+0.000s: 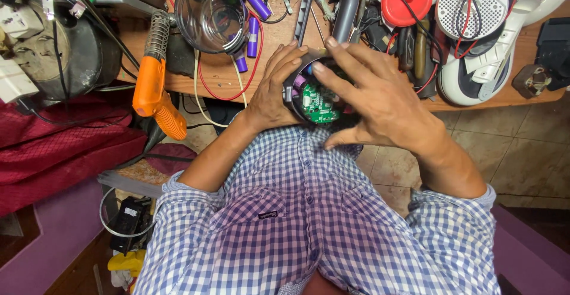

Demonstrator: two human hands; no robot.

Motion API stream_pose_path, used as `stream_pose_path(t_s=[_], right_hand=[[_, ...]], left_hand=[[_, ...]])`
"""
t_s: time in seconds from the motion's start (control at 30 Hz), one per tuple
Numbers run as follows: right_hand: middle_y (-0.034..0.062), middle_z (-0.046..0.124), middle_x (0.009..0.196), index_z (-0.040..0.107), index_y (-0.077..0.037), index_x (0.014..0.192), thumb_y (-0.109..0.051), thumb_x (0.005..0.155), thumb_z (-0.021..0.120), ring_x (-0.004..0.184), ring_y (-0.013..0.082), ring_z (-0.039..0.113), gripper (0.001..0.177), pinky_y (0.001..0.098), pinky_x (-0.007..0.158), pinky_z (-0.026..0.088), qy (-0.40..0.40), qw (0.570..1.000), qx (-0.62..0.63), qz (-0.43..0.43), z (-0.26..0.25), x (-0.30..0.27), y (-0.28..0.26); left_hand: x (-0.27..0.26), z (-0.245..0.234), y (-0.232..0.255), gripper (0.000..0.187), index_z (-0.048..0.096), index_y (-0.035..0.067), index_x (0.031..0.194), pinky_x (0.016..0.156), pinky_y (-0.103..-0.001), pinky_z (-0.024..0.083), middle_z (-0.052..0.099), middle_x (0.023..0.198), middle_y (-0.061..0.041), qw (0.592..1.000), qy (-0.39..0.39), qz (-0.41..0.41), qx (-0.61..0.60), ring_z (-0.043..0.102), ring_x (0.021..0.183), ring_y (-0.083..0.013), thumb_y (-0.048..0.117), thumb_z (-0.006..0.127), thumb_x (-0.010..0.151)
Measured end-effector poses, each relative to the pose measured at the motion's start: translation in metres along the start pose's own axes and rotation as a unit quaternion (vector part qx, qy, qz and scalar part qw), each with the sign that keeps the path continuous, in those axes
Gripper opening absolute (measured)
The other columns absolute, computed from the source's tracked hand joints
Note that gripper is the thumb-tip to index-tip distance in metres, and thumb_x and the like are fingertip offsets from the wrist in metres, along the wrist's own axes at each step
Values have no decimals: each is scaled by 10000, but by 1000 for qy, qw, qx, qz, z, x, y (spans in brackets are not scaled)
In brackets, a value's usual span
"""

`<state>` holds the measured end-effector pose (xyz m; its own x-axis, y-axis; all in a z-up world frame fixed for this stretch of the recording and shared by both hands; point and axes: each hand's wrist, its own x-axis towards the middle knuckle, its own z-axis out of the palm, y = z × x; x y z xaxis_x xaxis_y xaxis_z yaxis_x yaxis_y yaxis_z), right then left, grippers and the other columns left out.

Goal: Repairing an electronic device by connecting a circuit board to batteries and assembling the housing

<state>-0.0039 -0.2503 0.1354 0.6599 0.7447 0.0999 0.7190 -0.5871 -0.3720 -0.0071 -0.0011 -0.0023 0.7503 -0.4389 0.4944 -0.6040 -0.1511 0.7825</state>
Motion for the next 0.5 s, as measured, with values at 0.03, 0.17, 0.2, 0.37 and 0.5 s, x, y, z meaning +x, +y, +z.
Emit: stream_pose_path(t_s=[0.03,0.17,0.2,0.37,0.5], right_hand=[[287,378,1638,316,-89,1630,-911,788,603,1411,482,490,1211,617,1108,484,2,1000,-1,-2,-4,-3,8],[274,609,1382,639,55,1363,-314,922,778,1184,427,622,591,538,1020,496,182,963,190,59,3,-21,28],[241,718,1219,747,78,1255,-48,1005,709,1001,409,688,282,494,871,545,236,936,238,106,9,-25,34],[225,730,1135,749,47,1224,26,997,662,993,355,717,243,457,849,557,251,896,336,149,37,-17,36],[247,713,1111,721,58,1242,-22,1045,625,957,341,710,233,457,820,549,242,883,390,100,39,4,31]], left_hand=[[0,0,-5,963,295,71,1507,1334,-623,250,412,1585,-233,1000,1,2,2,381,1532,-455,581,839,897],[0,2,-3,1028,353,18,1430,1257,-624,314,493,1485,-263,998,55,-3,-43,466,1422,-486,471,988,760],[5,1,0,933,437,-37,1369,1181,-630,338,560,1427,-282,994,91,1,-62,498,1358,-530,436,966,763],[4,-2,-9,962,427,-45,1359,1179,-641,326,564,1417,-305,995,79,14,-53,495,1351,-538,443,981,741],[2,-2,-9,935,416,-67,1343,1155,-673,327,574,1388,-345,996,78,33,-41,513,1312,-570,415,968,763]])
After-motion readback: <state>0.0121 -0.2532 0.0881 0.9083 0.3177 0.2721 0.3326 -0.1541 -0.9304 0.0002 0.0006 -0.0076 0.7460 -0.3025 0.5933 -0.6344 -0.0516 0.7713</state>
